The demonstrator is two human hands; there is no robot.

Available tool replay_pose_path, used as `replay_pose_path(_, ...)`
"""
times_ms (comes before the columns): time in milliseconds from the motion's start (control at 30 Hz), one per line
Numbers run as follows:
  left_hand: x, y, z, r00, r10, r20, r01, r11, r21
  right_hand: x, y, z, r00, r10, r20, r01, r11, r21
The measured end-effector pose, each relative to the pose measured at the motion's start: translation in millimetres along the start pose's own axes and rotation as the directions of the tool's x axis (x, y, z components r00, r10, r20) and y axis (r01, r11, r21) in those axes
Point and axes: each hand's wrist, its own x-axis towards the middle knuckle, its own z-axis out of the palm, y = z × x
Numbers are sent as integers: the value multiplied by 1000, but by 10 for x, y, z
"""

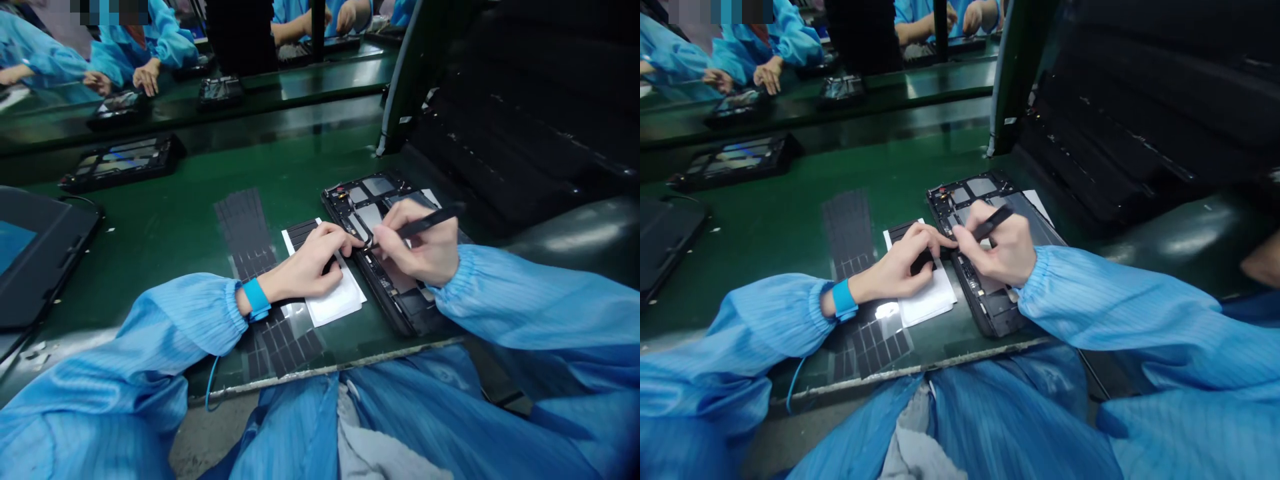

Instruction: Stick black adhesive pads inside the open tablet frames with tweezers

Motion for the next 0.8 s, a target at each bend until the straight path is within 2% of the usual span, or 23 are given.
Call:
replay_pose_path(100,16,68,0,997,37,71,-45,993,111,43,-56,-60,987,28,-156,-13,995,99)
replay_pose_path(167,32,98,-74,990,55,128,-71,990,124,113,-209,-133,979,69,-192,-47,992,119)
replay_pose_path(200,40,94,-148,989,48,142,-61,994,90,155,-316,-166,982,87,-170,-71,992,101)
replay_pose_path(267,44,38,-373,992,-10,125,15,999,-39,234,-547,-188,993,111,-48,-110,994,26)
replay_pose_path(333,15,-61,-649,982,-154,110,169,975,-142,280,-728,-106,981,66,184,-68,998,5)
replay_pose_path(400,-42,-154,-889,915,-351,199,379,918,-122,284,-803,93,905,-15,424,-19,997,75)
replay_pose_path(433,-74,-184,-970,852,-443,280,477,876,-65,276,-799,223,863,-46,503,-17,993,121)
replay_pose_path(467,-104,-201,-1018,774,-512,372,549,836,9,267,-773,359,831,-65,552,-29,987,161)
replay_pose_path(533,-149,-200,-1021,612,-588,529,615,774,149,253,-688,606,812,-73,579,-67,974,217)
replay_pose_path(567,-160,-188,-988,547,-608,575,627,753,200,249,-645,700,812,-76,578,-79,968,237)
replay_pose_path(600,-165,-173,-943,500,-623,602,633,737,237,247,-609,769,813,-78,577,-86,964,251)
replay_pose_path(633,-164,-158,-897,469,-637,612,637,724,265,247,-583,812,812,-78,578,-94,960,263)
replay_pose_path(667,-159,-146,-855,459,-648,608,635,718,286,247,-567,835,812,-79,578,-104,955,277)
replay_pose_path(800,-155,-125,-789,487,-613,621,560,766,316,246,-554,822,804,-18,594,-220,919,326)
